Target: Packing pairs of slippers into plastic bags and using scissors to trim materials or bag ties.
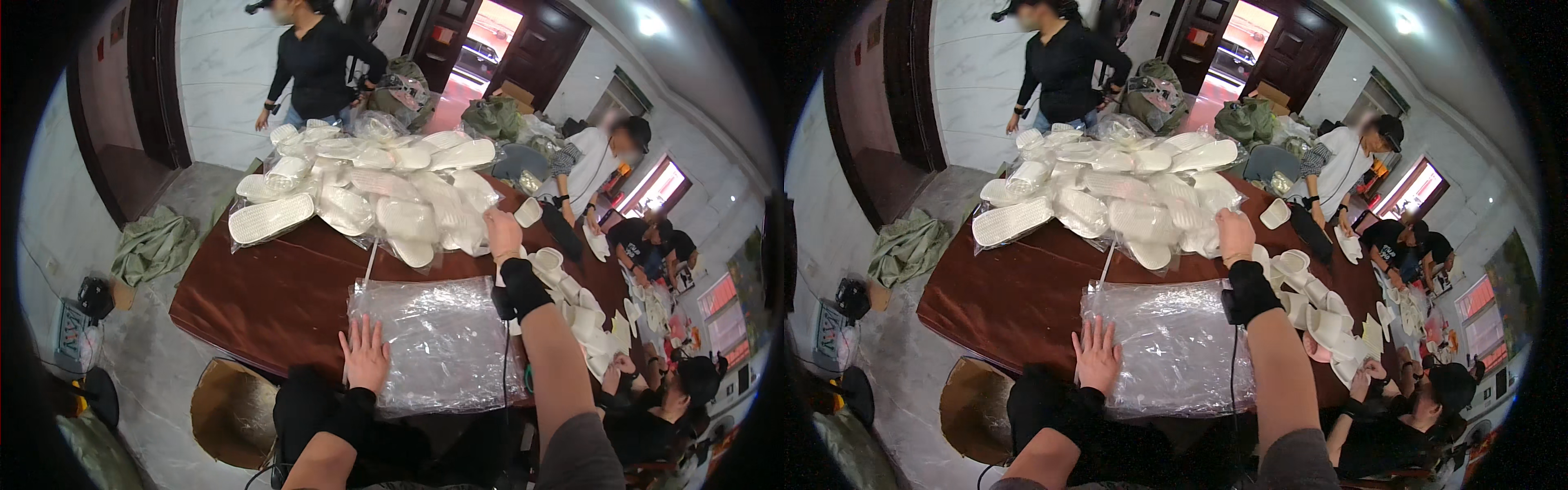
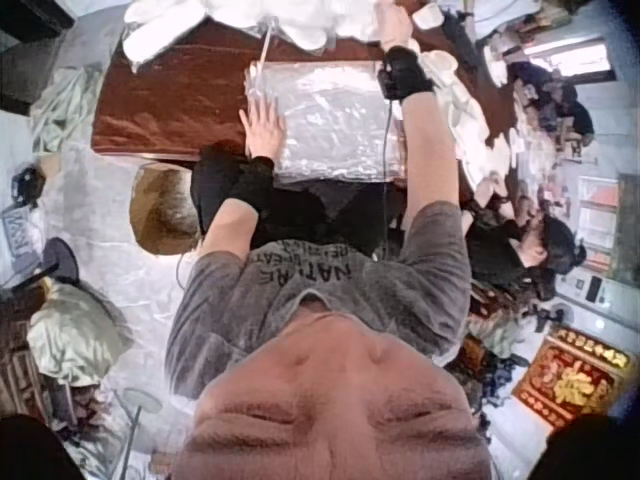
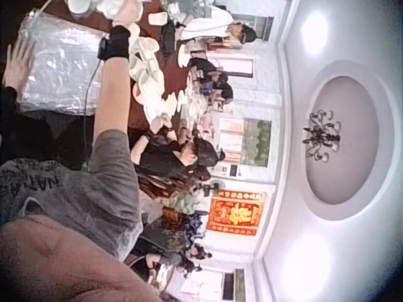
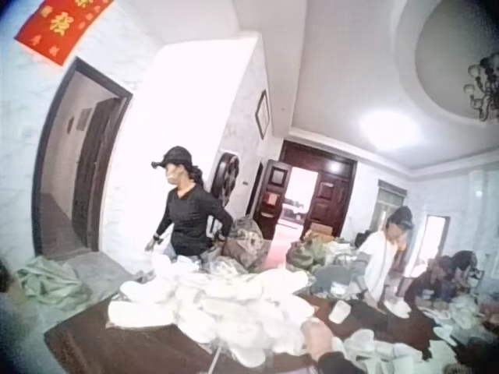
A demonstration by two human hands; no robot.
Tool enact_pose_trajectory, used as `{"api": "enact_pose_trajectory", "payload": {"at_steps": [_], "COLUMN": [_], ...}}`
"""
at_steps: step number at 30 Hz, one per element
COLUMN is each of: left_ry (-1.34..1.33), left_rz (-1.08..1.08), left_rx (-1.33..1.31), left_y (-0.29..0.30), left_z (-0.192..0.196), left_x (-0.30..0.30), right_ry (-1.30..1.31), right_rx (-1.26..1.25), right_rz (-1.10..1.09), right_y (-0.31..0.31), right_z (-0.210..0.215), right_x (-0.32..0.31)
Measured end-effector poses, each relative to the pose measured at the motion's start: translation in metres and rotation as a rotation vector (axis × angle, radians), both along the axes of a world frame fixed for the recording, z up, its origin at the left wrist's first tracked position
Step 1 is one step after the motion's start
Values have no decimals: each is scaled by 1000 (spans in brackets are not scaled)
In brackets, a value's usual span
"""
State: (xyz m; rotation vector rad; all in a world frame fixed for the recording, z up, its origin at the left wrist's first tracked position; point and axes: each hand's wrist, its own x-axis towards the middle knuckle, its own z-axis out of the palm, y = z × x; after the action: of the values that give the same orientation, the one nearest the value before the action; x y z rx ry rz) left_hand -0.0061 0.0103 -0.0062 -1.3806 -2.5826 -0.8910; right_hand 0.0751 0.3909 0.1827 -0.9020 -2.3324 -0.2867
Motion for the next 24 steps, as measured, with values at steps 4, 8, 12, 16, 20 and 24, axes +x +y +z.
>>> {"api": "enact_pose_trajectory", "payload": {"at_steps": [4,8,12,16,20,24], "left_ry": [32,41,52,91,72,84], "left_rz": [20,9,20,27,18,26], "left_rx": [-1,12,-10,-7,15,-70], "left_y": [-8,-9,-20,-26,-22,-19], "left_z": [-5,-6,-13,-14,-10,-9], "left_x": [-1,4,2,2,8,10], "right_ry": [240,372,624,897,1073,895], "right_rx": [-202,-434,-987,-1251,-1412,-1485], "right_rz": [-14,154,387,465,369,-41], "right_y": [-12,-34,-108,-145,-124,-115], "right_z": [53,99,147,189,156,30], "right_x": [19,18,-11,11,91,194]}}
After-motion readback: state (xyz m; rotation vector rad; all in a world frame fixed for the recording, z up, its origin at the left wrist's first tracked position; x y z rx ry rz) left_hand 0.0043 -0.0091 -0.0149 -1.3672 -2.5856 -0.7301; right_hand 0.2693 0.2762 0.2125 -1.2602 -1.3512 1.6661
